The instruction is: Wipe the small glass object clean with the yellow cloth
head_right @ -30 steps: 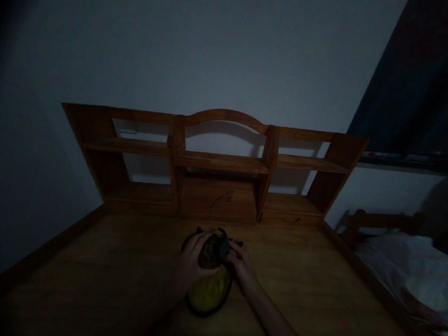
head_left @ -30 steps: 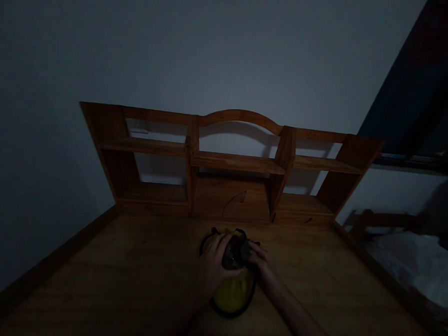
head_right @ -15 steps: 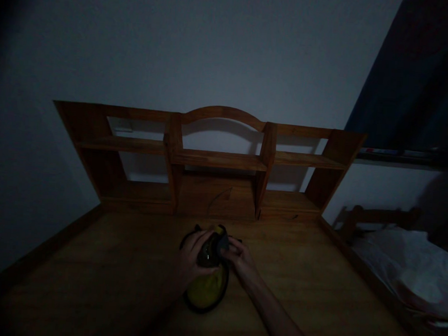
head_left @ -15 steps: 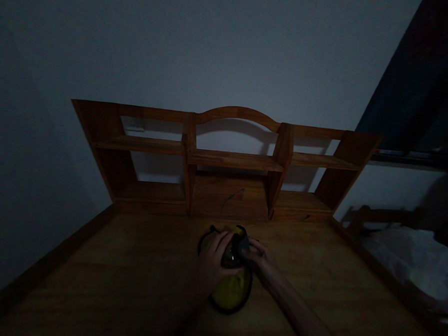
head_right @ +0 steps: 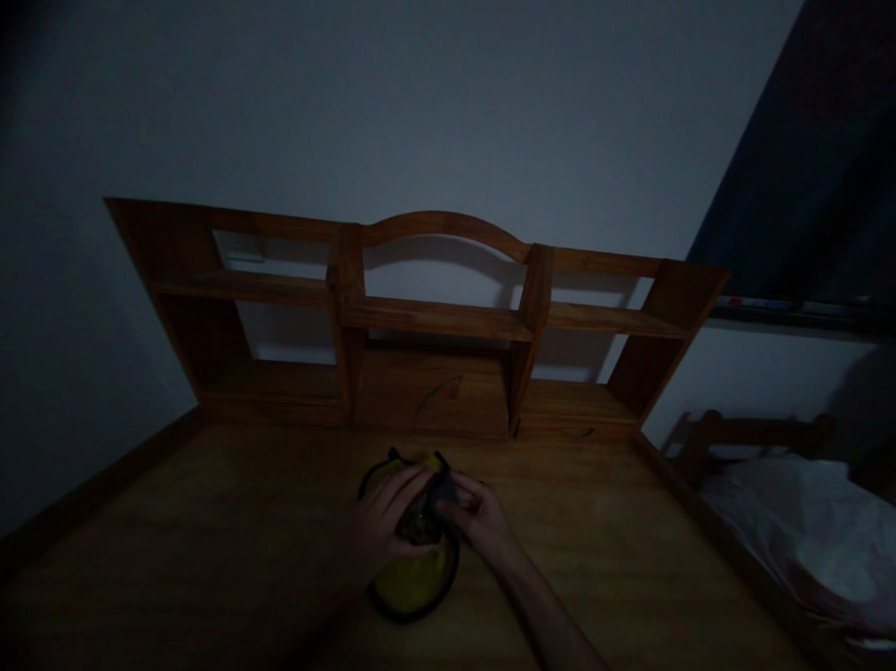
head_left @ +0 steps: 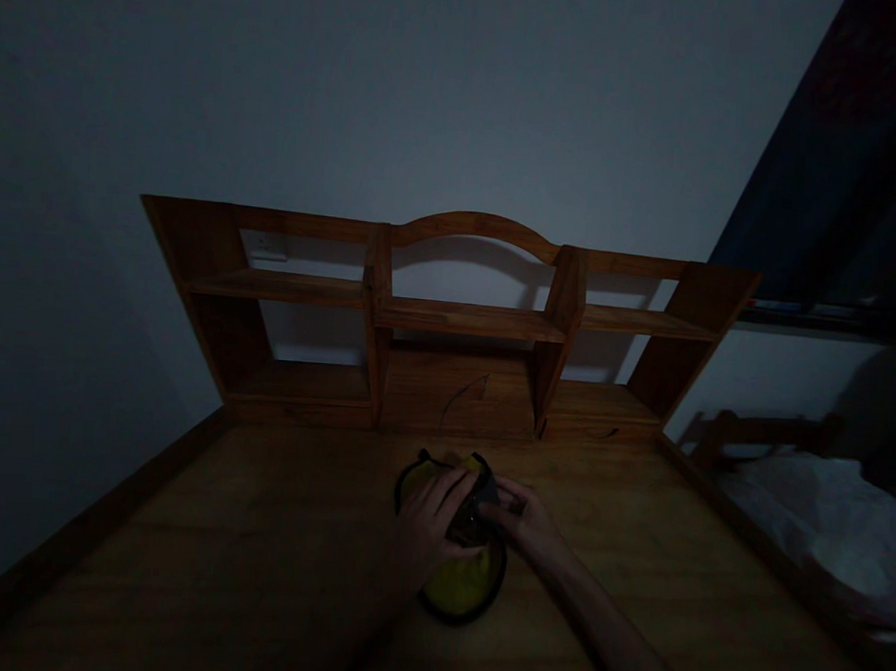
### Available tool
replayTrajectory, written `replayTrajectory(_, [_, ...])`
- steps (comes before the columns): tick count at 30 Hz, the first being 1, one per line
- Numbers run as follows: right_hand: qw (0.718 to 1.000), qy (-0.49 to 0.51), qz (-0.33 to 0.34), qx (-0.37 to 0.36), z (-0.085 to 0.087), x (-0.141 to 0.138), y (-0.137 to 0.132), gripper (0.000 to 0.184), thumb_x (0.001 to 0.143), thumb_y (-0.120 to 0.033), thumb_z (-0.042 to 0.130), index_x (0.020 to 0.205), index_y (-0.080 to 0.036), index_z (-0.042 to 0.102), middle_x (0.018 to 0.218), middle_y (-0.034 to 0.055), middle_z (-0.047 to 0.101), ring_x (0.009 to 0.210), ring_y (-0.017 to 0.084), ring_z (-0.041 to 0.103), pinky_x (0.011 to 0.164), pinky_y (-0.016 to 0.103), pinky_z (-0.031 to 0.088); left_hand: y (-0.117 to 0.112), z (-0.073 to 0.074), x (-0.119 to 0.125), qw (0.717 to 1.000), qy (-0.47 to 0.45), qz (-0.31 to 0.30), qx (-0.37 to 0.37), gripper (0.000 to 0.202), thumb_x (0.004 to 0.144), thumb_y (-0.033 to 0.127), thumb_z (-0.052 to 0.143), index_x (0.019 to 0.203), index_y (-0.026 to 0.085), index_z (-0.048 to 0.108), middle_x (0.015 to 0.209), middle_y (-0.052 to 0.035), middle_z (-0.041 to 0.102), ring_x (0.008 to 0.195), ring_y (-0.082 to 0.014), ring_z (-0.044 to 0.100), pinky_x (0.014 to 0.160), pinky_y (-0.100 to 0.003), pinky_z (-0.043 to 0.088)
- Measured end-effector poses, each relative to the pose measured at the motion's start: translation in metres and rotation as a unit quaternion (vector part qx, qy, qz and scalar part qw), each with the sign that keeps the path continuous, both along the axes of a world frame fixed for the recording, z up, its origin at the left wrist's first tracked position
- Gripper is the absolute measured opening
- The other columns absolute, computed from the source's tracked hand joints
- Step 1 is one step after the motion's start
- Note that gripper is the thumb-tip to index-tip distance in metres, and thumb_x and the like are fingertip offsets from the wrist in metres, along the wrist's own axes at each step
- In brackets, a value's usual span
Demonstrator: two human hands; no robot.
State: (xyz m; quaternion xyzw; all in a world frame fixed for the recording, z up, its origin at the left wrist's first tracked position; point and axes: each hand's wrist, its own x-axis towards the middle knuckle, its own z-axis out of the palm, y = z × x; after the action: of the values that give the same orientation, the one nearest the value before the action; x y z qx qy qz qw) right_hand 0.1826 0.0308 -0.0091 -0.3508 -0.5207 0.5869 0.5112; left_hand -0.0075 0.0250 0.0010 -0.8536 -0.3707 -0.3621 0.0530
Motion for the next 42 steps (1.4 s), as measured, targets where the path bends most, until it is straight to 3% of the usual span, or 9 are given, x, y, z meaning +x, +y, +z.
replayTrajectory(13, [0.999,-0.016,0.014,0.025,0.001,0.000,0.000,0.044,0.067,-0.029,0.076,0.108,-0.021,0.063,0.102,0.0057,0.070,0.094,0.023,0.064,0.090,0.041,0.047,-0.003,-0.001,0.001,1.000,-0.003,-0.002,0.003,0.082,0.068,0.058,0.065,0.135,0.020,0.037,0.126,-0.0124,0.052,0.113,-0.0290,0.051,0.095,-0.041,0.043])
replayTrajectory(24, [0.999,-0.019,-0.005,0.038,-0.003,-0.001,0.002,0.041,0.067,-0.029,0.075,0.106,-0.020,0.064,0.099,0.0050,0.070,0.093,0.022,0.064,0.089,0.039,0.047,-0.005,0.007,0.002,1.000,0.010,-0.016,-0.015,0.085,0.066,0.060,0.065,0.135,0.020,0.036,0.125,-0.0120,0.053,0.112,-0.0288,0.052,0.095,-0.040,0.042])
replayTrajectory(34, [0.998,-0.041,-0.036,0.044,-0.007,-0.002,0.003,0.040,0.065,-0.030,0.075,0.102,-0.021,0.066,0.095,0.0036,0.071,0.091,0.023,0.064,0.086,0.039,0.049,-0.006,0.005,0.003,0.999,0.014,-0.031,-0.024,0.087,0.064,0.058,0.068,0.135,0.020,0.036,0.125,-0.0118,0.053,0.114,-0.0292,0.051,0.097,-0.042,0.041])
replayTrajectory(42, [0.968,-0.187,-0.078,0.150,0.010,-0.004,-0.011,0.036,0.078,-0.022,0.060,0.114,-0.024,0.062,0.106,0.0032,0.068,0.096,0.024,0.062,0.088,0.038,0.047,-0.006,0.004,0.004,0.999,0.014,-0.041,-0.024,0.087,0.064,0.060,0.068,0.133,0.018,0.039,0.125,-0.0127,0.054,0.113,-0.0285,0.052,0.098,-0.042,0.041])
